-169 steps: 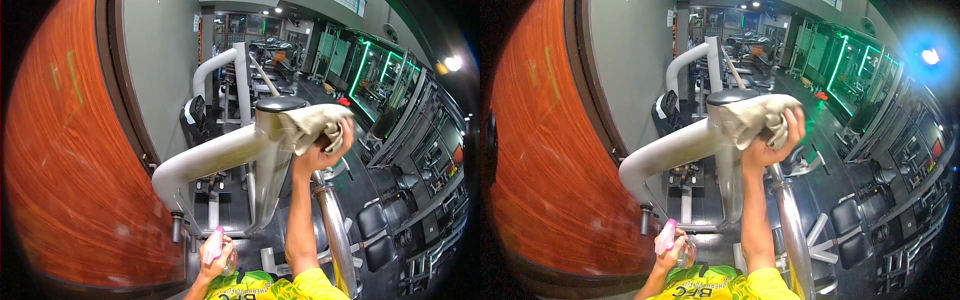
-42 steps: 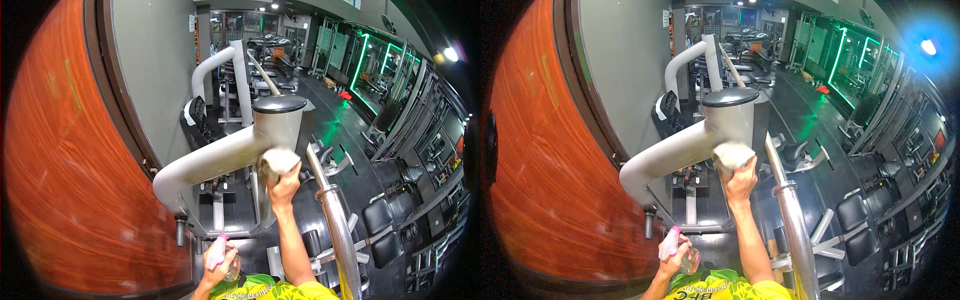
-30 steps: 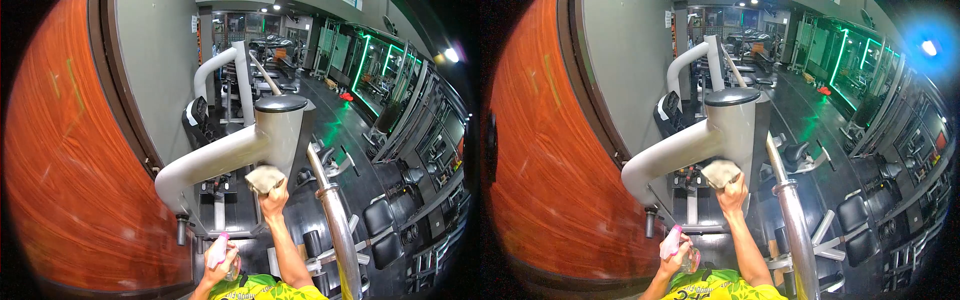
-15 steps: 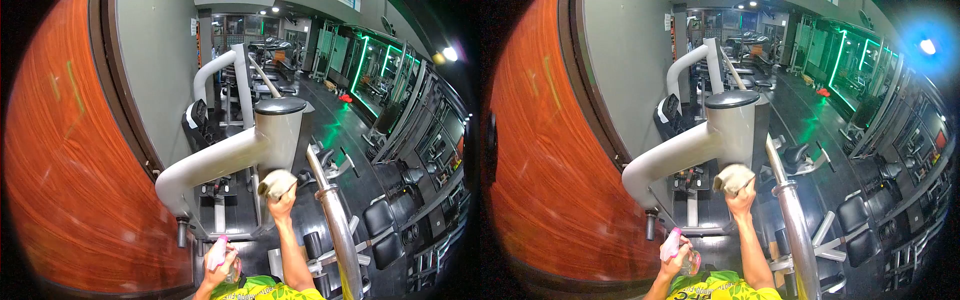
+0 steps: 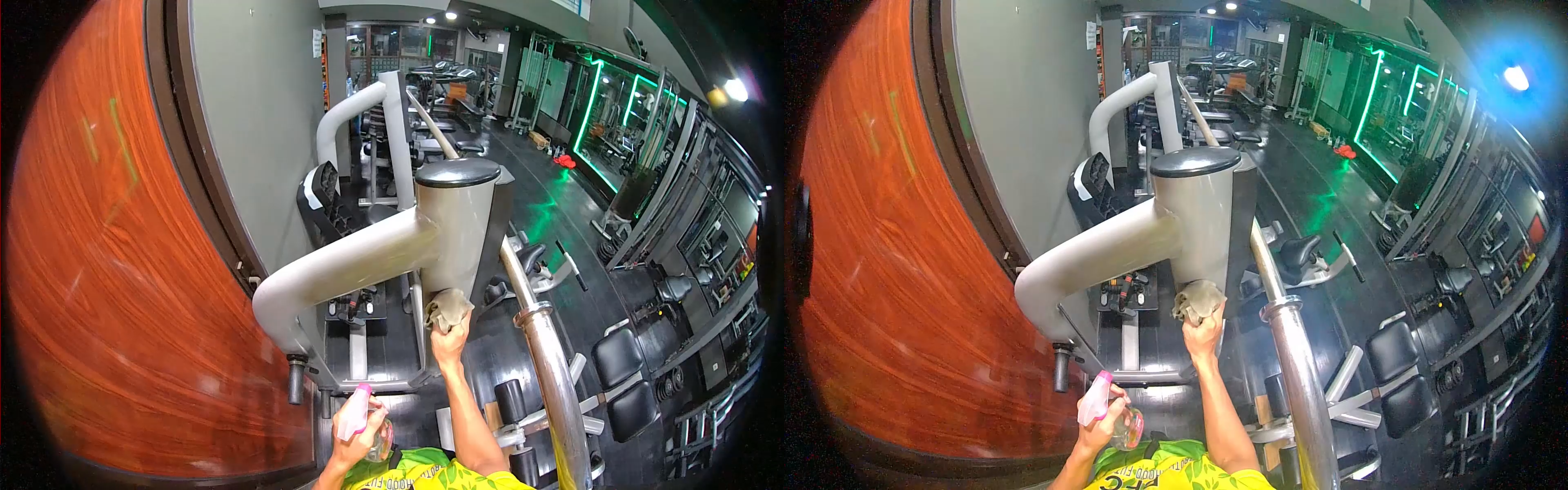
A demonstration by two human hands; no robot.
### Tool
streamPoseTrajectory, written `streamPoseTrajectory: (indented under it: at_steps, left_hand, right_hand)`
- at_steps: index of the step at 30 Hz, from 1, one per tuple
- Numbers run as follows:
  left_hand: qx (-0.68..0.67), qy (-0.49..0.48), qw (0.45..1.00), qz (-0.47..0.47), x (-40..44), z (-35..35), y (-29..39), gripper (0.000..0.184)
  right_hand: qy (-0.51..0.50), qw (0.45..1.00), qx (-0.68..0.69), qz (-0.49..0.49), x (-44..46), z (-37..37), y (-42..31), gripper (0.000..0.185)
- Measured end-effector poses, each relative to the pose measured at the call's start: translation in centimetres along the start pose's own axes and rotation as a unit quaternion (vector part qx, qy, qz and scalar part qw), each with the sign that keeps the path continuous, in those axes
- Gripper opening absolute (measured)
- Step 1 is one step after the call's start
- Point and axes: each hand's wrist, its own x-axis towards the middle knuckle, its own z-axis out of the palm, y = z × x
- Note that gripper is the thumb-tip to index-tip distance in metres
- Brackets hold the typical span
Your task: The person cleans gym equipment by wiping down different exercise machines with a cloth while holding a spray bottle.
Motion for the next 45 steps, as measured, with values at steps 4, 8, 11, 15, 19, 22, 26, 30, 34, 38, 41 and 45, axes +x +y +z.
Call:
streamPoseTrajectory:
  at_steps: [4, 8, 11, 15, 19, 22, 26, 30, 34, 38, 41, 45]
  left_hand:
    - [0.037, -0.034, 0.999, 0.011, -0.2, -0.2, 0.2, 0.014]
    - [0.038, -0.032, 0.999, 0.023, -0.2, -0.4, 0.2, 0.014]
    - [0.018, -0.026, 0.999, 0.022, 0.0, -0.2, 0.5, 0.014]
    - [0.015, -0.016, 1.0, 0.014, 0.2, -0.2, 0.6, 0.013]
    - [-0.033, 0.006, 0.999, 0.007, -0.2, -0.1, 1.0, 0.011]
    - [-0.024, -0.006, 1.0, 0.017, -0.3, -0.2, 0.2, 0.012]
    - [-0.001, -0.016, 1.0, 0.011, -0.7, -0.2, 0.2, 0.013]
    - [0.001, -0.014, 1.0, 0.02, -0.7, 0.5, 0.5, 0.012]
    - [0.045, -0.021, 0.998, 0.029, -0.4, 1.5, 0.9, 0.009]
    - [0.04, -0.009, 0.998, 0.046, -0.4, 1.6, 0.6, 0.008]
    - [0.037, -0.002, 0.999, 0.029, -0.7, 1.4, 0.9, 0.009]
    - [0.05, -0.004, 0.998, 0.042, -0.5, 1.3, 0.4, 0.01]
  right_hand:
    - [0.022, 0.999, -0.001, -0.037, 2.5, 0.0, -0.8, 0.031]
    - [0.067, 0.989, 0.017, -0.131, 9.4, 0.6, -3.8, 0.033]
    - [0.106, 0.981, -0.026, -0.159, 14.1, -0.3, -8.1, 0.031]
    - [0.103, 0.987, 0.012, -0.123, 14.3, -0.5, -8.5, 0.035]
    - [0.075, 0.994, -0.015, -0.073, 6.3, 0.1, -1.5, 0.036]
    - [0.024, 0.998, -0.052, -0.015, -0.5, 0.5, 2.9, 0.044]
    - [0.039, 0.998, -0.037, -0.042, 2.1, 0.4, 1.7, 0.042]
    - [0.075, 0.986, -0.003, -0.146, 10.7, -0.2, -4.7, 0.041]
    - [0.074, 0.993, -0.02, -0.085, 15.7, -1.0, -10.3, 0.039]
    - [0.053, 0.99, -0.064, -0.11, 11.3, -1.0, -4.8, 0.045]
    - [0.037, 0.997, -0.065, -0.032, 3.6, -0.3, 1.0, 0.048]
    - [0.009, 0.997, -0.078, 0.001, 1.2, -0.8, 2.1, 0.048]
